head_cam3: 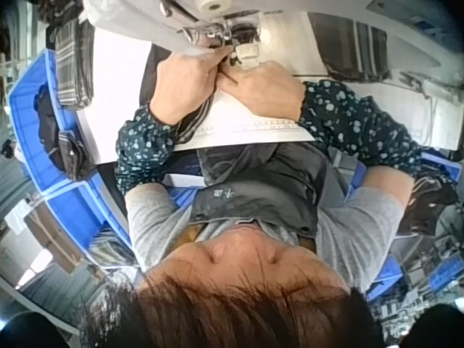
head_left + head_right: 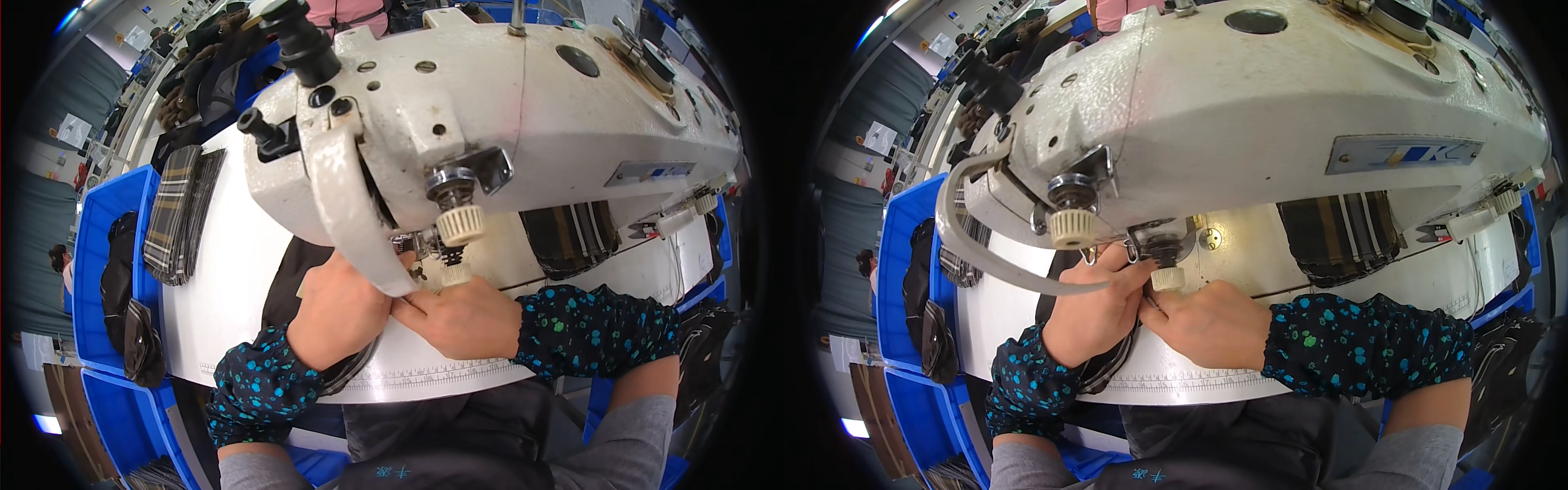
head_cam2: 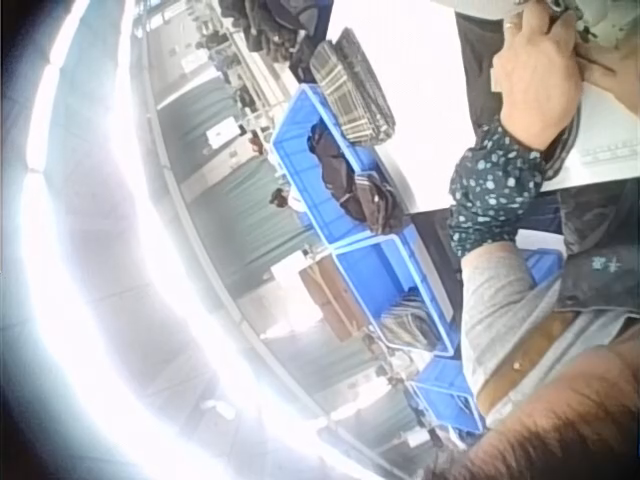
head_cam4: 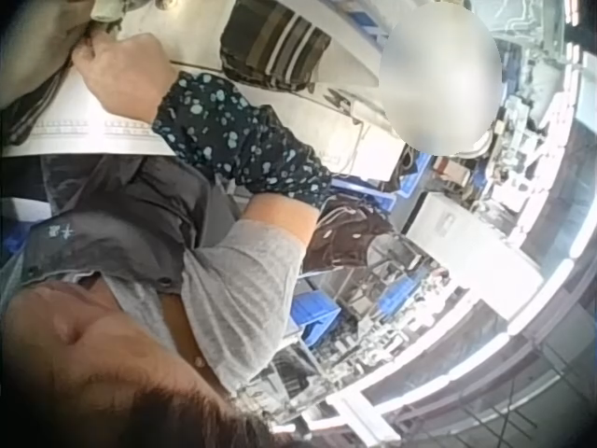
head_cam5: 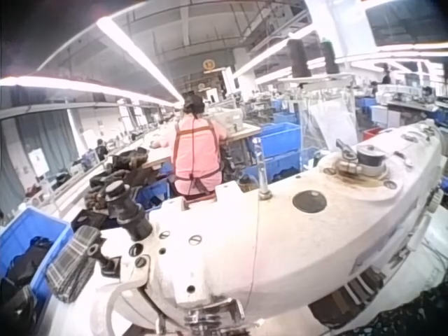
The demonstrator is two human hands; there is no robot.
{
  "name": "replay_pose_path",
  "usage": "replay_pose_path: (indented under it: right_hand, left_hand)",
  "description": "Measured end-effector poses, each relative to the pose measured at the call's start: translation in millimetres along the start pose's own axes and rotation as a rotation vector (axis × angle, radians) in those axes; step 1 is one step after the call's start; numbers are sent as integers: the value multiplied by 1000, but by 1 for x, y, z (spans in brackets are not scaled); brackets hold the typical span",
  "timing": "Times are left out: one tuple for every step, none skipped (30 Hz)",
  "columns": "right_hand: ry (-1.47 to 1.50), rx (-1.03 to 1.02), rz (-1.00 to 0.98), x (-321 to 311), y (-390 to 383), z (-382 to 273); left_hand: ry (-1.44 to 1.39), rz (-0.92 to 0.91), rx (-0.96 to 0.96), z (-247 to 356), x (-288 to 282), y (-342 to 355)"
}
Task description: Using an industrial sewing machine to stitch a leather or fabric bag.
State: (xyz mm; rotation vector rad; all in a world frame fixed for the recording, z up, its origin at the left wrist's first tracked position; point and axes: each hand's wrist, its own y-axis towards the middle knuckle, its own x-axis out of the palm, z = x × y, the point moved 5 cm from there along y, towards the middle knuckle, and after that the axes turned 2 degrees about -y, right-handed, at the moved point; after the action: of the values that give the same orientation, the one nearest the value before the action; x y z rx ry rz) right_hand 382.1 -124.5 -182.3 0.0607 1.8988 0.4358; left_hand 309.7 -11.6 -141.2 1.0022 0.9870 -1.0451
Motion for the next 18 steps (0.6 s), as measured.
replay_pose_path:
  right_hand:
    - [-1,8,-30,1,0,0]
    - [-2,18,-60,3,0,1]
    - [-2,19,-59,2,0,1]
    - [-6,13,-61,2,0,1]
    - [-10,8,-63,2,0,1]
    - [-10,9,-63,2,0,1]
    - [-21,-9,-9,1,0,-1]
    - [-32,-28,45,0,0,-2]
    - [-33,-29,46,0,0,-2]
    - [-52,-27,51,0,-1,-1]
    - [-70,-27,57,-1,-1,-1]
    - [-71,-32,59,-1,0,-1]
    - [-90,-23,69,-3,0,-1]
    - [-112,-13,78,-5,0,-1]
    - [-116,-15,79,-5,0,-1]
    - [-124,-13,73,-5,0,-1]
    - [-131,-11,67,-4,0,0]
    - [-132,-13,68,-4,0,0]
  left_hand:
    - [-44,9,17,-1,1,0]
    - [-90,17,34,-1,2,0]
    - [-90,16,34,-1,1,0]
    - [-88,-18,16,0,0,0]
    - [-87,-52,-1,0,1,0]
    - [-87,-52,-1,-1,0,0]
    - [-97,-39,18,0,-2,1]
    - [-106,-26,37,1,-3,1]
    - [-104,-24,37,1,-5,2]
    - [-118,-46,18,0,-5,4]
    - [-130,-68,-3,-1,-6,5]
    - [-127,-65,-5,-2,-6,5]
    - [-142,-65,-9,-4,-5,6]
    - [-159,-64,-11,-4,-5,6]
    - [-157,-60,-11,-5,-6,7]
    - [-159,-90,-24,-5,-5,7]
    - [-160,-122,-40,-6,-5,7]
    - [-158,-120,-40,-6,-5,7]
